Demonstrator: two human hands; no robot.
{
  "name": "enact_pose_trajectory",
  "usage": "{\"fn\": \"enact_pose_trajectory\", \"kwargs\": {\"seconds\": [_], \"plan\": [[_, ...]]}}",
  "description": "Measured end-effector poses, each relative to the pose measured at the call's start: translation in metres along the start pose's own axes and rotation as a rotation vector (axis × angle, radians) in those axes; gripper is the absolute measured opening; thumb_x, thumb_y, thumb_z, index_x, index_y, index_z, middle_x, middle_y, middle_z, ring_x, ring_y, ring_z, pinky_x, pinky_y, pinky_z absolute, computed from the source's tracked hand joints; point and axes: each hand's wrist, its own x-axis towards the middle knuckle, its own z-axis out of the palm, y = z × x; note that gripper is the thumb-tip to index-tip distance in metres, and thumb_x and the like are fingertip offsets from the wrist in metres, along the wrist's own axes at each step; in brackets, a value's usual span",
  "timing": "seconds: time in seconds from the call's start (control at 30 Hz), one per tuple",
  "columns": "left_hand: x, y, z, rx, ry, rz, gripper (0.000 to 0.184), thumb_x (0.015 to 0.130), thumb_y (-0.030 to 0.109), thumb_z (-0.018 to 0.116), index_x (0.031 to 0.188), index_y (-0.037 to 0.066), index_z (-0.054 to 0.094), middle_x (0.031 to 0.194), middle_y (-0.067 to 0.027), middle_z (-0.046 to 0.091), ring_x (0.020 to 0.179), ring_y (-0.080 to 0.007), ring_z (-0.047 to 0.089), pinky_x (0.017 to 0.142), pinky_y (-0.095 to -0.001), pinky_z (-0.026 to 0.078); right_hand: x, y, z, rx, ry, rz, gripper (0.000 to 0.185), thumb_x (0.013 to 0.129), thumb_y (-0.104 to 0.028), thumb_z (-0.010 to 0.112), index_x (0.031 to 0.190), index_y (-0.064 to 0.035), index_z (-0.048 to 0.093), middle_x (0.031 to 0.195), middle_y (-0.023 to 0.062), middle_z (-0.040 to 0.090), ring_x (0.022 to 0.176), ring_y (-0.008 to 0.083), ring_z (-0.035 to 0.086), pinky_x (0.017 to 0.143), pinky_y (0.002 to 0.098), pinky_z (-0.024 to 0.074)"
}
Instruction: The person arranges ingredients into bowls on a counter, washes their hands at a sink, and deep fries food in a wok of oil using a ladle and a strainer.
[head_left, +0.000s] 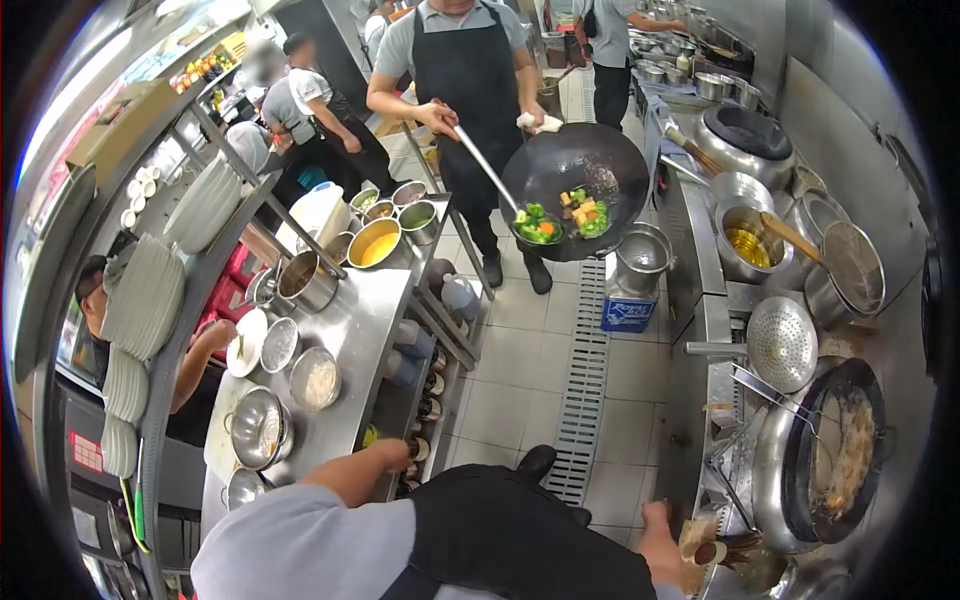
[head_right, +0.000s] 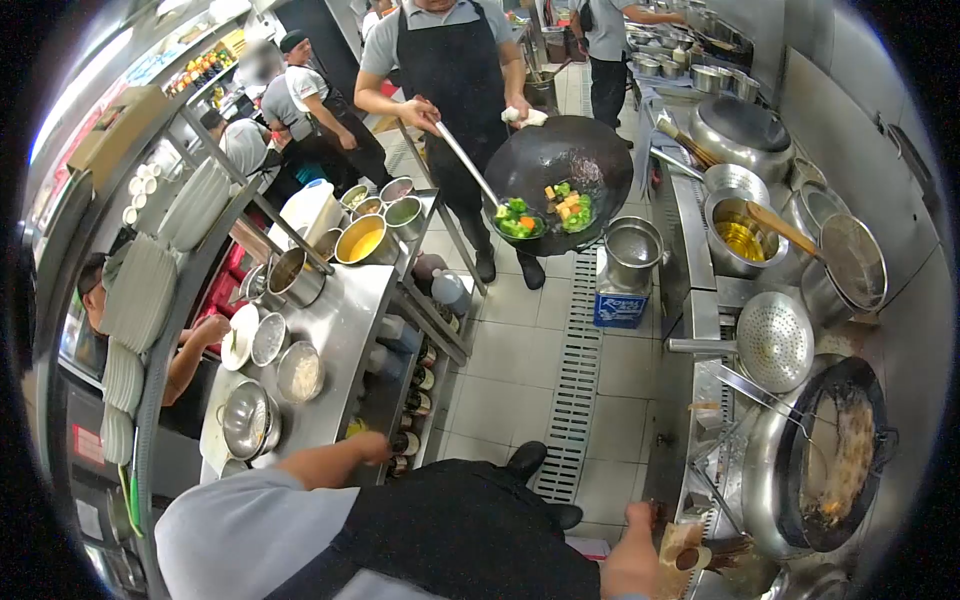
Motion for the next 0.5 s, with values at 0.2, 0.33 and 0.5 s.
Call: {"fn": "enact_pose_trajectory", "kwargs": {"seconds": [0.2,0.33,0.5], "plan": [[-0.005,-0.03,0.036,0.012,-0.012,-0.034,0.024,0.077,0.023,0.058,0.083,0.003,0.071,0.09,-0.019,0.068,0.088,-0.0354,0.066,0.074,-0.0436,0.051,0.041,0.001,0.002,0.428,-0.193,0.046,0.06,0.081,-0.038,0.054,0.127,-0.0003,0.053,0.135,0.0202,0.049,0.13,0.0318,0.041,0.104,0.0425,0.0351],[0.005,0.006,-0.013,0.098,0.01,0.061,0.028,0.08,0.027,0.058,0.088,0.003,0.07,0.091,-0.0191,0.067,0.091,-0.0355,0.064,0.077,-0.0442,0.05,0.046,0.018,0.037,0.705,0.234,0.111,0.047,0.074,-0.029,0.06,0.108,0.004,0.062,0.12,0.0208,0.059,0.114,0.0364,0.055,0.093,0.0418,0.0448],[0.025,0.12,-0.097,0.036,0.232,0.348,0.035,0.087,0.036,0.053,0.09,0.005,0.067,0.089,-0.0205,0.066,0.089,-0.0382,0.062,0.077,-0.0471,0.048,-0.032,-0.014,-0.017,0.41,-0.002,0.049,0.065,0.078,-0.046,0.058,0.13,-0.0086,0.05,0.126,0.0201,0.055,0.119,0.0344,0.051,0.103,0.0475,0.0348]]}}
